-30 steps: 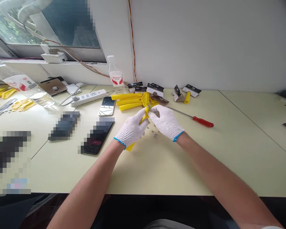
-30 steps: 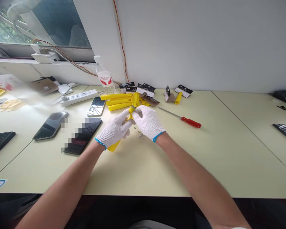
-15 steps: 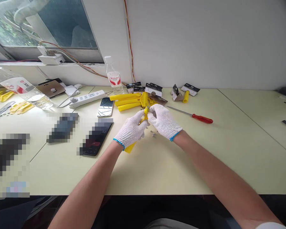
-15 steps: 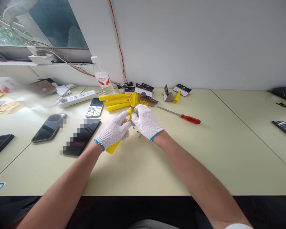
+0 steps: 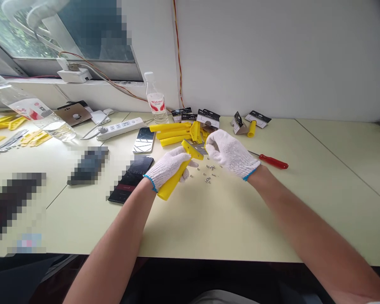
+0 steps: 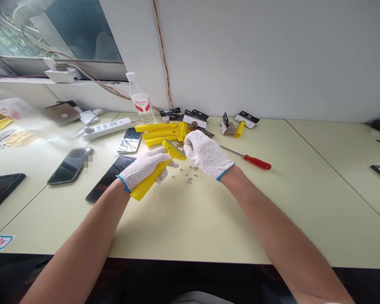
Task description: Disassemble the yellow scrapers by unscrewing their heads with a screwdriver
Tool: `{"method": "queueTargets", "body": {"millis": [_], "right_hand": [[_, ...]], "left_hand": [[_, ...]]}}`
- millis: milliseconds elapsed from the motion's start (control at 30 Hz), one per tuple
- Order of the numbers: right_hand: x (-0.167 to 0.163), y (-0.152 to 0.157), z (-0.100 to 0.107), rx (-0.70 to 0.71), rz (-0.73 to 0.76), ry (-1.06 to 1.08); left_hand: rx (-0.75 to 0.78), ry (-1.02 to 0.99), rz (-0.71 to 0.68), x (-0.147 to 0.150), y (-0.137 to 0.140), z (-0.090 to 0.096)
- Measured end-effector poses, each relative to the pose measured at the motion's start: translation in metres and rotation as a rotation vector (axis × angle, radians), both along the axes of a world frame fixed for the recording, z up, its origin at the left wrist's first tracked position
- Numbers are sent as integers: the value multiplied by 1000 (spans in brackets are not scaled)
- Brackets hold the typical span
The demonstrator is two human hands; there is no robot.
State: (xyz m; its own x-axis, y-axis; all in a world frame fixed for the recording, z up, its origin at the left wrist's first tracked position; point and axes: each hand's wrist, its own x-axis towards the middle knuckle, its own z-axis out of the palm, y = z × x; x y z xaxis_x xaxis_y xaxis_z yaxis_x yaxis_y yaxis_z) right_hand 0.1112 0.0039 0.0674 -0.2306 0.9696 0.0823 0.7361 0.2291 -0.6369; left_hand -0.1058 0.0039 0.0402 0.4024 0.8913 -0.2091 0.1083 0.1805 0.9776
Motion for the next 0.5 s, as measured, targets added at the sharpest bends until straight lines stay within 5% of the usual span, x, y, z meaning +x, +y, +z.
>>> {"method": "queueTargets", "body": {"millis": [300,500], "right_hand": [[16,-5,-19,-96,98,-199],[23,-1,-24,-58,2,-189]], "left_hand": [[-57,-1,-43,3,-2,-2],[-135,46,-74,8,-1,-9]]}}
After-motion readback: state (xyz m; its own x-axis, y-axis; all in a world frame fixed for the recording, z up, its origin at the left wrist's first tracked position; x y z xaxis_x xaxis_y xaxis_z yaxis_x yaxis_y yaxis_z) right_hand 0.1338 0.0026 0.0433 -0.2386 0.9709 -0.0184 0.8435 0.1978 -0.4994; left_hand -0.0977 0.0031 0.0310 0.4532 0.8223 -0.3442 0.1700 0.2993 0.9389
